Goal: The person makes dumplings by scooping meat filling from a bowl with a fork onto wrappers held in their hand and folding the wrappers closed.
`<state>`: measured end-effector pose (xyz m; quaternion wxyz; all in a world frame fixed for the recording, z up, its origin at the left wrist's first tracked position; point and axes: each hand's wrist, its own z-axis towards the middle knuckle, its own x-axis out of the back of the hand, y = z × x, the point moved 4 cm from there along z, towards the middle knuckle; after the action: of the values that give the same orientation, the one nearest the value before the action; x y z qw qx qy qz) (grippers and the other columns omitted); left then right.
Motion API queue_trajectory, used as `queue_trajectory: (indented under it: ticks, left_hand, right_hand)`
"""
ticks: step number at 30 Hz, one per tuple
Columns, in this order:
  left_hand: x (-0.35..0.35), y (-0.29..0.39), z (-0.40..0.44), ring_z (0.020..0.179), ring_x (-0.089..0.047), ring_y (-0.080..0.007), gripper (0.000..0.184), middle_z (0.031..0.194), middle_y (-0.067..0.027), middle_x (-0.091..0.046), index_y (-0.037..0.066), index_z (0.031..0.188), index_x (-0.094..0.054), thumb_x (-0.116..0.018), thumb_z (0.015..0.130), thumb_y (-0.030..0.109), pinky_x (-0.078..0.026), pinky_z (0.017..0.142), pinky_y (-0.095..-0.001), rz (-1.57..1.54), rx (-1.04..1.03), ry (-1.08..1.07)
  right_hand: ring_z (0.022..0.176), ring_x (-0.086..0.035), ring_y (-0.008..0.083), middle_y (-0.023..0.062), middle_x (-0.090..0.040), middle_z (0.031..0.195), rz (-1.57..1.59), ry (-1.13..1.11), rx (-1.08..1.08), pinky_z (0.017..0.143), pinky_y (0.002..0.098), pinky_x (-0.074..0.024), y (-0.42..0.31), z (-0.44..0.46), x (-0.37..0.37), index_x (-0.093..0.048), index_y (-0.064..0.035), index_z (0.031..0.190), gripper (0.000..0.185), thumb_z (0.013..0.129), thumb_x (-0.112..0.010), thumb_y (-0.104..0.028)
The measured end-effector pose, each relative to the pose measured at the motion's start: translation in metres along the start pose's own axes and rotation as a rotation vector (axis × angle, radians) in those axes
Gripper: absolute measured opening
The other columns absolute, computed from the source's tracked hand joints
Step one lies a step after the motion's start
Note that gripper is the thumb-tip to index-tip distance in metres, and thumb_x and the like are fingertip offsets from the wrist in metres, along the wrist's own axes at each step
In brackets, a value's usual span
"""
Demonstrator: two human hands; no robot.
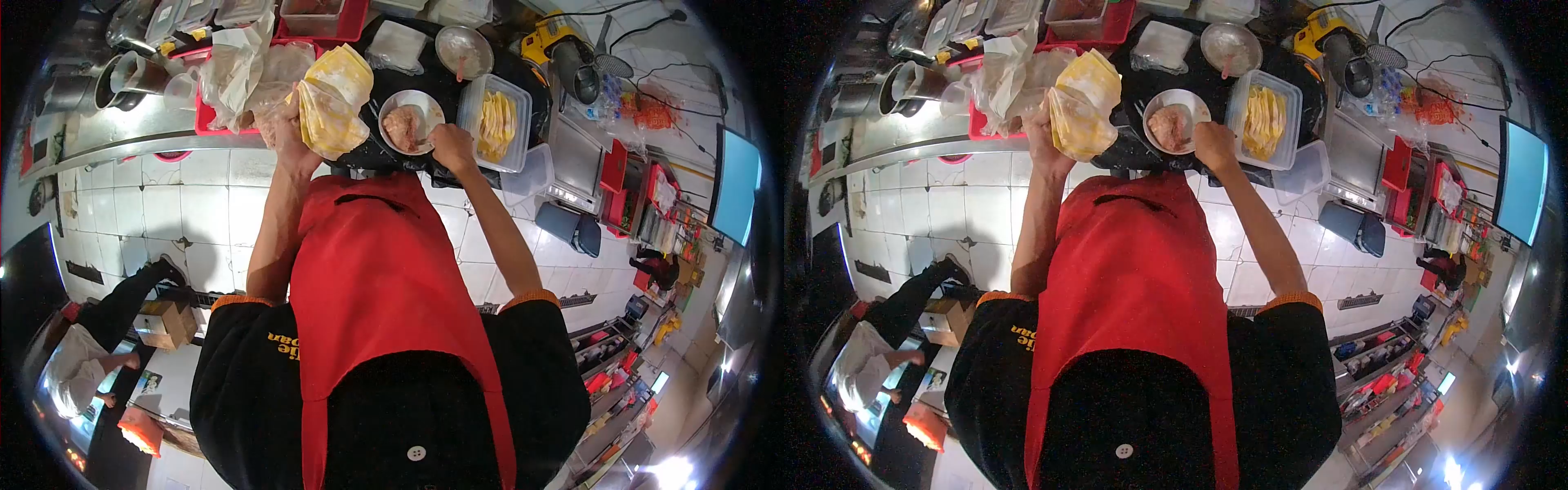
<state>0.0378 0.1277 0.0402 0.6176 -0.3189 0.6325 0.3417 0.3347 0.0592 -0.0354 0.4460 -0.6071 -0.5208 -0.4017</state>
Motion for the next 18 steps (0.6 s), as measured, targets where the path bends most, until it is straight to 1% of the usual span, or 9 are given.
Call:
queue_trajectory:
  ticks: [1, 4, 7, 9, 10, 12, 15, 18]
  left_hand:
    - [-0.001, 0.0, 0.0, 0.121, -0.056, -0.0293, 0.05, 0.134, -0.0124, -0.057, 0.007, 0.137, -0.048, -0.037, 0.105, 0.043, -0.047, 0.103, -0.0469, 0.001, 0.001, 0.0]
    - [-0.003, -0.001, 0.001, 0.121, -0.057, -0.0293, 0.051, 0.134, -0.0132, -0.057, 0.006, 0.137, -0.048, -0.037, 0.105, 0.043, -0.047, 0.103, -0.0466, -0.002, 0.039, -0.031]
    - [-0.004, -0.003, 0.002, 0.121, -0.057, -0.0293, 0.052, 0.134, -0.0138, -0.057, 0.005, 0.138, -0.047, -0.036, 0.105, 0.043, -0.047, 0.103, -0.0461, 0.004, 0.017, -0.045]
    - [-0.009, -0.004, 0.004, 0.12, -0.058, -0.0297, 0.052, 0.133, -0.014, -0.058, 0.005, 0.138, -0.046, -0.035, 0.105, 0.044, -0.047, 0.103, -0.0464, -0.042, 0.024, -0.117]
    - [-0.01, -0.004, 0.003, 0.12, -0.058, -0.0297, 0.052, 0.133, -0.014, -0.058, 0.005, 0.138, -0.046, -0.035, 0.105, 0.044, -0.047, 0.103, -0.0464, -0.042, 0.022, -0.117]
    - [-0.009, -0.003, 0.002, 0.118, -0.059, -0.0297, 0.053, 0.132, -0.0139, -0.058, 0.004, 0.138, -0.046, -0.035, 0.105, 0.044, -0.048, 0.102, -0.0463, 0.021, 0.002, -0.043]
    - [-0.005, -0.003, 0.005, 0.118, -0.059, -0.0295, 0.053, 0.133, -0.0143, -0.058, 0.004, 0.138, -0.046, -0.034, 0.105, 0.044, -0.049, 0.101, -0.0459, -0.001, 0.005, -0.097]
    - [-0.001, -0.001, 0.004, 0.118, -0.059, -0.0291, 0.053, 0.132, -0.0144, -0.058, 0.004, 0.138, -0.045, -0.034, 0.105, 0.044, -0.049, 0.1, -0.0452, 0.062, -0.006, -0.078]
  right_hand:
    - [0.082, -0.071, 0.0361, 0.0201, -0.071, 0.085, -0.058, -0.048, 0.033, 0.073, 0.0464, -0.0565, -0.005, 0.001, 0.0, -0.073, -0.0032, 0.08, 0.009, 0.075, -0.067, -0.008]
    - [0.082, -0.071, 0.0367, 0.0209, -0.071, 0.085, -0.138, -0.026, 0.014, 0.07, 0.0452, -0.057, -0.008, 0.008, 0.013, -0.071, -0.0009, 0.078, 0.008, 0.075, -0.067, -0.007]
    - [0.082, -0.071, 0.0369, 0.0216, -0.071, 0.084, -0.154, -0.025, 0.051, 0.07, 0.0455, -0.0571, -0.013, 0.012, 0.005, -0.072, -0.0008, 0.08, 0.009, 0.075, -0.066, -0.006]
    - [0.082, -0.071, 0.0372, 0.0219, -0.07, 0.083, -0.12, -0.031, 0.047, 0.07, 0.0456, -0.057, -0.011, 0.009, 0.004, -0.072, -0.0006, 0.08, 0.01, 0.076, -0.065, -0.005]
    - [0.081, -0.071, 0.0375, 0.0222, -0.07, 0.083, -0.087, -0.036, 0.042, 0.07, 0.0456, -0.057, -0.011, 0.009, 0.005, -0.072, -0.0003, 0.08, 0.01, 0.077, -0.064, -0.005]
    - [0.082, -0.071, 0.0376, 0.0223, -0.07, 0.083, -0.127, -0.023, 0.032, 0.071, 0.0454, -0.0569, -0.013, 0.013, 0.009, -0.072, -0.0004, 0.08, 0.011, 0.078, -0.062, -0.006]
    - [0.081, -0.071, 0.0378, 0.0217, -0.07, 0.082, -0.15, -0.001, 0.009, 0.071, 0.0454, -0.0566, -0.013, 0.012, 0.007, -0.072, -0.0003, 0.079, 0.013, 0.079, -0.06, -0.006]
    - [0.081, -0.07, 0.0378, 0.0206, -0.07, 0.081, -0.149, 0.029, -0.007, 0.071, 0.046, -0.0559, -0.001, 0.007, 0.013, -0.072, -0.0002, 0.08, 0.014, 0.08, -0.059, -0.006]
